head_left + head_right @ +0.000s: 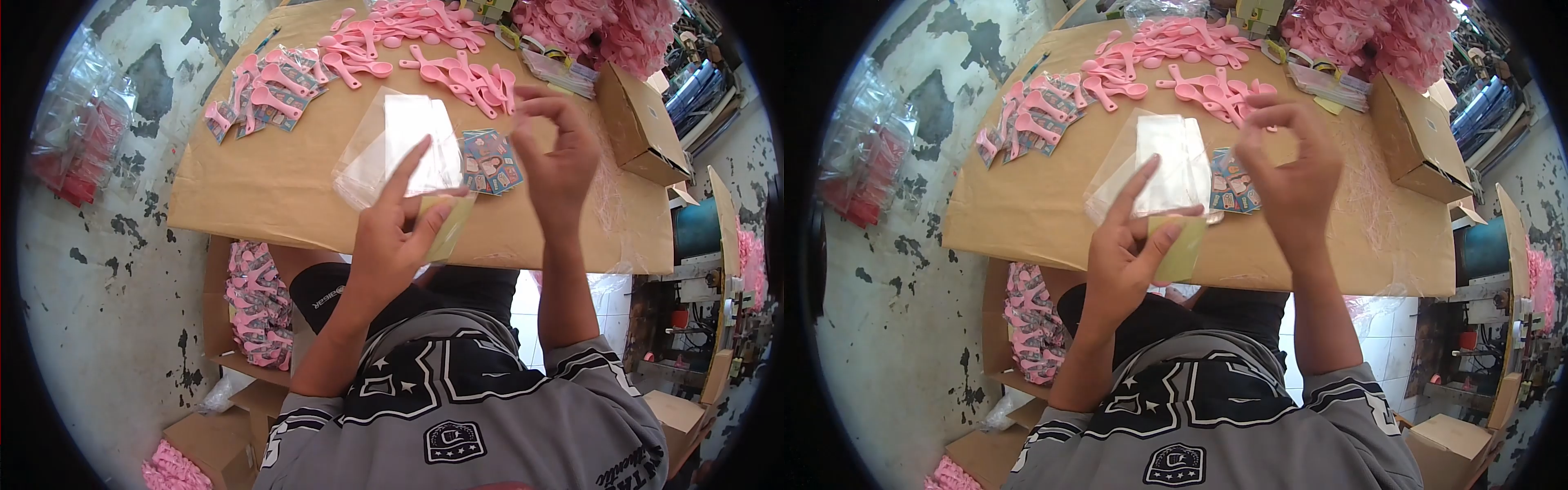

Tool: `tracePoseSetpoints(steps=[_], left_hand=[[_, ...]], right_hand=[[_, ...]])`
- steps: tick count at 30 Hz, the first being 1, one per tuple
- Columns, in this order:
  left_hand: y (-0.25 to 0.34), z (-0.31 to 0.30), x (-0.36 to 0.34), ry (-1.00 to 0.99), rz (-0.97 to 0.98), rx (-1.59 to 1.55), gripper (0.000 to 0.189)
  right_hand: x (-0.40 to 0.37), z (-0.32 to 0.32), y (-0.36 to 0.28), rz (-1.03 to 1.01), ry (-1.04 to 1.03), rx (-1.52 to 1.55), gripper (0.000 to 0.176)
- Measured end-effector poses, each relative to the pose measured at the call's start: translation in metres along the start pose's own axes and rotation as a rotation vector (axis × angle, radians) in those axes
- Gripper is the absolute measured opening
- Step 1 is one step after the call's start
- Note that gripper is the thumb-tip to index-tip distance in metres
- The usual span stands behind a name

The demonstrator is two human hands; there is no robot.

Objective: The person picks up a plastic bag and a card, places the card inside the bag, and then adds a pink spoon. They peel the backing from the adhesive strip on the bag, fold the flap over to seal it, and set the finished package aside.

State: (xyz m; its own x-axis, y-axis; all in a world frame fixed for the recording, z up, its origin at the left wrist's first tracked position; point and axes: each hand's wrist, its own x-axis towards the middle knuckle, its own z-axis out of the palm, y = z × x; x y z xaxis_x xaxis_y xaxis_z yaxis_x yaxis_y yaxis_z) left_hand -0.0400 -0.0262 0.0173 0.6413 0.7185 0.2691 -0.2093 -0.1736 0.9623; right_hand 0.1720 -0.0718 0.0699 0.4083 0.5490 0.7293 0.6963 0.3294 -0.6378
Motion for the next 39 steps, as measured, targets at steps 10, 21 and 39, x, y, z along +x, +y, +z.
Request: tracePoseSetpoints(steps=[10,21,39], left_hand=[[0.018,-0.018,0.001,0.131,-0.219,-0.327,0.036],[-0.002,-0.006,0.020,0.175,-0.069,-0.336,0.023],[-0.005,-0.012,0.027,0.230,-0.079,-0.250,0.027]], right_hand=[[0.055,-0.144,0.073,0.352,-0.390,0.103,0.025],[-0.010,-0.052,0.017,0.319,-0.287,0.057,0.023],[-0.038,-0.011,0.033,0.331,-0.006,0.654,0.024]])
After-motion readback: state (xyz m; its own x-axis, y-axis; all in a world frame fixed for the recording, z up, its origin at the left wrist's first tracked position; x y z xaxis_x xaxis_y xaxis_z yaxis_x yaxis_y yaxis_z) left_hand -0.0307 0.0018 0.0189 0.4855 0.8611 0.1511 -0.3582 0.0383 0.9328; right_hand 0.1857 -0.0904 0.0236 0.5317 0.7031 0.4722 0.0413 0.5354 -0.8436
